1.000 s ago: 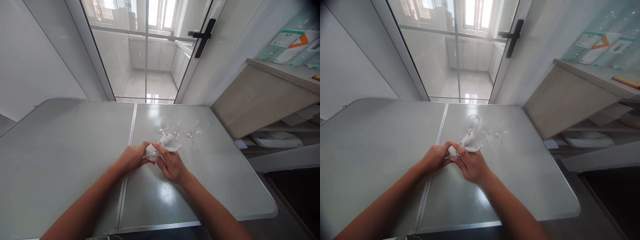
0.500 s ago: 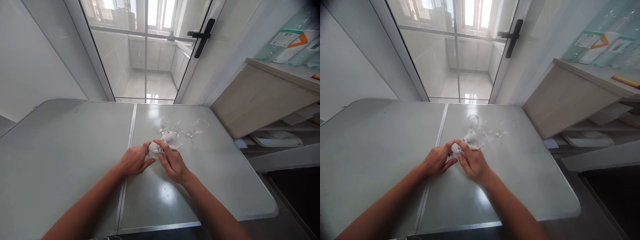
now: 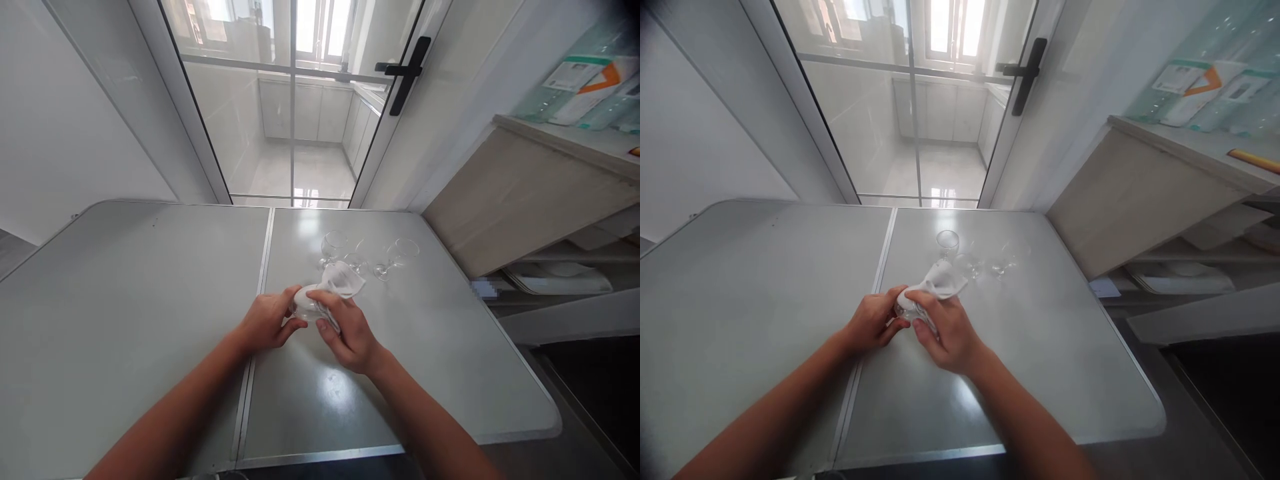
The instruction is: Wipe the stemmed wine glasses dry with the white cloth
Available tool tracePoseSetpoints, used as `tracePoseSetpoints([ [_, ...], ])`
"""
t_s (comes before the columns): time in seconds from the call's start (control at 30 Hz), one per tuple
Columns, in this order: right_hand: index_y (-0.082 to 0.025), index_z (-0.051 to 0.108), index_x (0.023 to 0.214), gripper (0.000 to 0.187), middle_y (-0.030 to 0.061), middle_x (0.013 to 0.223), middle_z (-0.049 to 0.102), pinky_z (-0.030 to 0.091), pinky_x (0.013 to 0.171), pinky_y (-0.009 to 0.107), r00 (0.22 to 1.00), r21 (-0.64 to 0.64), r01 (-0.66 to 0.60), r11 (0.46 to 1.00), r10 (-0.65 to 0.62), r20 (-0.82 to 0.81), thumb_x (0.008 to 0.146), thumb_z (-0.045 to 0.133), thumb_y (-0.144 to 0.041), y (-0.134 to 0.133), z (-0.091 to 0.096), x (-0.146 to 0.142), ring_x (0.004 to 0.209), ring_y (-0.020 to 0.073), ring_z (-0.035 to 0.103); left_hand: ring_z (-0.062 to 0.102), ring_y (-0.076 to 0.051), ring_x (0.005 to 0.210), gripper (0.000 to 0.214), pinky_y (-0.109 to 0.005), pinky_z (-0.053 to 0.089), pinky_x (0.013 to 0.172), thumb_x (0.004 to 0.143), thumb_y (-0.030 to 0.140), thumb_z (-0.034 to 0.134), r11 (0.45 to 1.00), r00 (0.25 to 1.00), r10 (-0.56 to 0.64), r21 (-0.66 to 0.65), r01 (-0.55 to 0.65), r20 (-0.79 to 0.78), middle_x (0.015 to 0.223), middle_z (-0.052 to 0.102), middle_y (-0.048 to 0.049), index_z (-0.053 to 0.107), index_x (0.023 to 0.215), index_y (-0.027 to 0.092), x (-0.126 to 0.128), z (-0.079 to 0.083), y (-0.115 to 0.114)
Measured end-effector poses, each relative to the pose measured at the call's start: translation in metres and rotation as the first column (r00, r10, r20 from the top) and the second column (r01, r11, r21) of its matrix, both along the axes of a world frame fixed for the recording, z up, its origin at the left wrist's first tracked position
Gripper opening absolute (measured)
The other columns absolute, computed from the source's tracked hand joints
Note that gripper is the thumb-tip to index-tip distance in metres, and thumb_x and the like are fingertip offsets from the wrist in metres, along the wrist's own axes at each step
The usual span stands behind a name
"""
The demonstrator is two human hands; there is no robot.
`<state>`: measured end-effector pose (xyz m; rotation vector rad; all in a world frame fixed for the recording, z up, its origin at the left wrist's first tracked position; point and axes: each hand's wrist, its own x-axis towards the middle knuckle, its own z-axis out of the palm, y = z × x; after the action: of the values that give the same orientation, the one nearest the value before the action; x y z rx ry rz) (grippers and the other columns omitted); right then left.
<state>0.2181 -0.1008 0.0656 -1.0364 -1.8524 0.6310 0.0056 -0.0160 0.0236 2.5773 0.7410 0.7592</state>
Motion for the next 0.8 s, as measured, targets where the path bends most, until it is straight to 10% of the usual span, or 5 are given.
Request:
tracePoseSetpoints([
  [0.17, -0.026, 0.050, 0.140, 0.041, -0.0003, 0.077, 0.062, 0.049, 0.079, 0.036, 0.993, -0.028, -0.081, 0.996, 0.083, 0.084, 0.100, 0.048, -0.021, 0.001, 0.000, -0.002, 0.071, 0.0195, 0.058, 0.069, -0.019, 0.065, 0.048, -0.029, 0.047, 0.062, 0.102, 0.055, 0.044, 0.979, 0.999, -0.025, 0.200, 0.029, -0.022, 0.077, 0.070, -0.0027, 0.048, 0.131, 0.017, -0.005, -0.003, 0.003],
  [0.33, -0.027, 0.055, 0.127, 0.036, 0.0061, 0.101, 0.064, 0.049, 0.072, 0.035, 0.992, 0.061, 0.075, 0.995, -0.068, -0.102, 0.092, 0.062, -0.024, -0.005, -0.001, 0.005, 0.081, 0.0217, 0.059, 0.069, -0.017, 0.065, 0.053, -0.028, 0.047, 0.063, 0.098, 0.064, 0.048, 0.985, 1.000, -0.025, 0.172, 0.024, 0.007, 0.075, 0.069, -0.0009, 0.053, 0.126, 0.018, -0.008, -0.003, 0.007],
  [0.47, -0.027, 0.047, 0.135, 0.049, 0.0059, 0.101, 0.058, 0.045, 0.066, 0.033, 0.903, -0.068, 0.281, 0.957, -0.288, -0.320, 0.091, 0.067, -0.034, -0.008, 0.002, 0.005, 0.076, 0.0199, 0.054, 0.063, -0.015, 0.060, 0.053, -0.027, 0.047, 0.062, 0.096, 0.064, 0.053, 0.992, 0.982, 0.117, 0.038, -0.124, 0.150, 0.074, 0.066, 0.0002, 0.055, 0.124, 0.020, -0.011, -0.004, 0.011],
  [0.57, -0.028, 0.052, 0.112, 0.025, -0.0004, 0.085, 0.048, 0.039, 0.061, 0.030, 0.813, -0.211, 0.350, 0.913, -0.408, -0.415, 0.093, 0.067, -0.035, -0.006, 0.002, 0.000, 0.069, 0.0169, 0.046, 0.058, -0.014, 0.063, 0.055, -0.027, 0.047, 0.062, 0.097, 0.064, 0.050, 0.961, 0.893, 0.200, -0.257, -0.099, 0.404, 0.079, 0.063, -0.0017, 0.053, 0.128, 0.019, -0.011, -0.008, 0.013],
  [0.8, -0.024, 0.040, 0.082, 0.026, -0.0021, 0.078, 0.034, 0.032, 0.066, 0.030, 0.785, -0.303, 0.129, 0.944, -0.284, -0.551, 0.098, 0.057, -0.034, 0.003, -0.012, -0.008, 0.071, 0.0160, 0.034, 0.047, -0.010, 0.058, 0.053, -0.024, 0.040, 0.057, 0.097, 0.059, 0.054, 0.553, 0.818, -0.018, -0.676, 0.487, 0.574, 0.076, 0.057, -0.0017, 0.053, 0.128, 0.015, 0.001, -0.014, 0.007],
])
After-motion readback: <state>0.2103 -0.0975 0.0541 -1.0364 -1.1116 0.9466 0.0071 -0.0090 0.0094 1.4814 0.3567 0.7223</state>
